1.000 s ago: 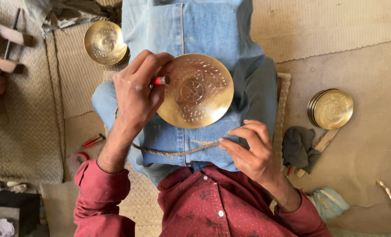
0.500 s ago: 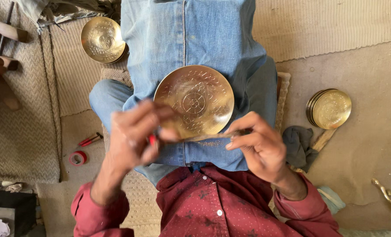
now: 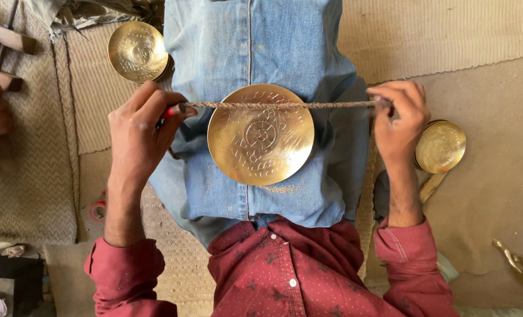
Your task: The person sits cross-legged on the floor with a brass plate on their lap and engraves a decorative pattern into it. They hold a red-handled punch against the metal and repeatedly strike it with a wooden mallet, repositioning the punch across the plate surface to build up the design.
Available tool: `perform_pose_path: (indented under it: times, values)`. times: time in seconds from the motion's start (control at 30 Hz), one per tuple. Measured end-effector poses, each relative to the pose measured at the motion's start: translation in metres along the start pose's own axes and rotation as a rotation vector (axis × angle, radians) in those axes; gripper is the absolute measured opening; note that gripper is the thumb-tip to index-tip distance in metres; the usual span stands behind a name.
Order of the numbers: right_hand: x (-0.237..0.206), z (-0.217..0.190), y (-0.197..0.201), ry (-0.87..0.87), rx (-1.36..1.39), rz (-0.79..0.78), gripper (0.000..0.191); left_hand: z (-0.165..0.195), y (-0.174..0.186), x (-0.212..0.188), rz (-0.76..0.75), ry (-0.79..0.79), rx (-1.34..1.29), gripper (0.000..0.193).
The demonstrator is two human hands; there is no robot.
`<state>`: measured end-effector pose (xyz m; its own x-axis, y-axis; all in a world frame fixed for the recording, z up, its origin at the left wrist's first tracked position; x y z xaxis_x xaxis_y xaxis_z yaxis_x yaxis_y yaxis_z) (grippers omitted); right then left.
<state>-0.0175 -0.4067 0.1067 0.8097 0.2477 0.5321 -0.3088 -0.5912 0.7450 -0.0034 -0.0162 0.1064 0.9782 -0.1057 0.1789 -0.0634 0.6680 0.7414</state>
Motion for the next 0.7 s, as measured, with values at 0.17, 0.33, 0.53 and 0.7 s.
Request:
perform_pose_path:
  times: [0.17,0.33,0.53,0.7]
  values:
    - [-0.041,0.079,-0.035,-0.430,0.512,0.126,0.015,-0.038,-0.012,-0.011,0.077,0.034,0.059,0.010]
    - [-0.055,0.092,-0.062,-0.763,0.861,0.270,0.013,-0.057,-0.002,-0.021,0.169,0.037,0.284,0.013]
    - [-0.015,0.060,-0.057,-0.741,1.178,0.466,0.029,-0.026,-0.001,-0.021,-0.013,0.052,-0.092,0.018]
    - [-0.001,0.029,-0.037,-0.531,1.082,0.412,0.018,0.031,0.011,-0.021,0.077,0.011,-0.146,0.025]
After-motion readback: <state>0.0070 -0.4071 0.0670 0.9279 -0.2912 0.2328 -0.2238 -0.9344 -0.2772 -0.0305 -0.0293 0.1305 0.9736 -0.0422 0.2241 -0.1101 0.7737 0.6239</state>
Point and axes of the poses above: each hand's wrist, its own x-axis towards the middle knuckle, its own y-axis out of the back of the hand, z = x × y, the point moved 7 cm from there along x, towards the middle knuckle, and after that the axes turned 12 degrees about y, right-handed, at the moved point
